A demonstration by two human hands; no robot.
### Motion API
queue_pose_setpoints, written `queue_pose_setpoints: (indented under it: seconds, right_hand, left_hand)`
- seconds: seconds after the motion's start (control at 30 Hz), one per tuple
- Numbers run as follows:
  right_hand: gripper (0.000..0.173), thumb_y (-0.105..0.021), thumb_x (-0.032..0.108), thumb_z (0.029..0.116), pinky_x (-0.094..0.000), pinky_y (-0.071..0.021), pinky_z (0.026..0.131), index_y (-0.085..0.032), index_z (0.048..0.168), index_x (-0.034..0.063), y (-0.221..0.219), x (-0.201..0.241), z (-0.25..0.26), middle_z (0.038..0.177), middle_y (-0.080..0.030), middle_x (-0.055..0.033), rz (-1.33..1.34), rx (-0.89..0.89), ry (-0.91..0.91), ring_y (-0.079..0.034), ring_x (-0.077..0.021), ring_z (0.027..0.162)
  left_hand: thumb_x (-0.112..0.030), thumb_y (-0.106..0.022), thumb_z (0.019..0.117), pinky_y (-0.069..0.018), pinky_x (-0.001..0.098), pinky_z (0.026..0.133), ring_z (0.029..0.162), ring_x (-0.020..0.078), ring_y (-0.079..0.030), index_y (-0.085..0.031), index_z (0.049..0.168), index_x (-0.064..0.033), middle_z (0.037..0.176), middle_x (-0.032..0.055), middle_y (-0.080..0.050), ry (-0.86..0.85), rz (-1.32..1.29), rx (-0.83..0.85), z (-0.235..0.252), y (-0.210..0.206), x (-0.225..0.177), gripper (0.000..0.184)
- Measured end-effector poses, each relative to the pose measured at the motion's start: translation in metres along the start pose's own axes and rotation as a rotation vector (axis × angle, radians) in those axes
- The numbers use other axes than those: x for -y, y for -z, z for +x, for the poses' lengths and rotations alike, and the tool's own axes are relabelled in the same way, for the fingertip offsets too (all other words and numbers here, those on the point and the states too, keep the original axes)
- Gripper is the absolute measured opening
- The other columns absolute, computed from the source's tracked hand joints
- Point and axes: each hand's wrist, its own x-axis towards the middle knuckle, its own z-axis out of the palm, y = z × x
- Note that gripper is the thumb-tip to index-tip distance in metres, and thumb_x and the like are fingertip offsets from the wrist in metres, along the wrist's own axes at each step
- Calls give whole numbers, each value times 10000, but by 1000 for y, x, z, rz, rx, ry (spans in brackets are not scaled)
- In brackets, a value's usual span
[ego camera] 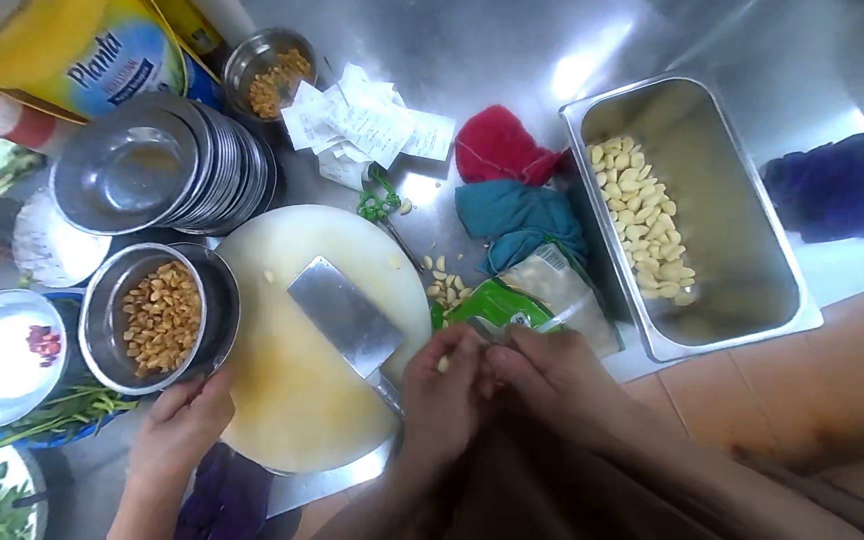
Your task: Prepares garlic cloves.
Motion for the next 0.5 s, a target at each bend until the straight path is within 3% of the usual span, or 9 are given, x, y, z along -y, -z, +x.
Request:
queue_pose_setpoints:
  seconds: [0.07,0.13,0.2,0.27,0.33,0.4,0.5]
  right_hand:
    - [425,-460,424,1088,-183,-377,438,-583,799,138,1,7,6,574,-461,80,132,34,3,-457,8,493]
    - [384,-514,399,1066,-177,-416,444,-640,809,143,5,5,19,595,-508,87,70,-9,-12,-484,12,506]
    - [325,-595,349,1020,-237,-447,466,-673,791,132,7,-7,39,622,-544,56,-79,-7,-75,-512,-41,522]
    - [274,-668,290,984,-353,-499,520,-697,794,95,1,-20,55,659,-600,-12,-183,102,-129,-582,-142,574]
    - [170,-722,217,955,-412,-538,594,-719,857,77,-2,-19,63,724,-646,-49,-217,217,-195,-631,-194,650]
    - [97,-742,170,931,-398,-542,611,-725,987,92,5,-5,58,777,-652,-40,-146,259,-280,-621,-179,670]
    - [327,-795,332,855,-212,-501,503,-725,1136,181,13,2,26,717,-628,94,103,137,-180,-554,-14,563]
  left_hand:
    - [-155,-550,1038,-570,256,639,667,85,-628,-698,1119,-99,854,32,-678,-21,-45,-163,5,1,-2,178]
    - [-133,-535,1042,-569,260,650,687,98,-632,-684,1133,-88,883,42,-673,-26,-95,-230,7,2,-2,180]
    - [-112,-486,1064,-564,232,651,696,87,-631,-672,1114,-81,893,40,-665,12,-188,-271,4,4,-5,195]
    - [-115,-447,1083,-556,218,623,672,82,-625,-663,1096,-76,876,38,-660,56,-240,-325,1,6,-10,220]
    - [-128,-431,1090,-548,216,612,662,83,-617,-661,1081,-77,864,38,-651,60,-245,-329,-2,6,-11,236]
    - [-150,-441,1089,-548,225,611,656,89,-609,-657,1073,-73,847,48,-638,57,-217,-304,-5,7,-10,230]
    - [-156,-493,1068,-508,224,573,597,76,-568,-657,1011,-46,737,29,-612,130,-125,-164,-10,7,-5,206]
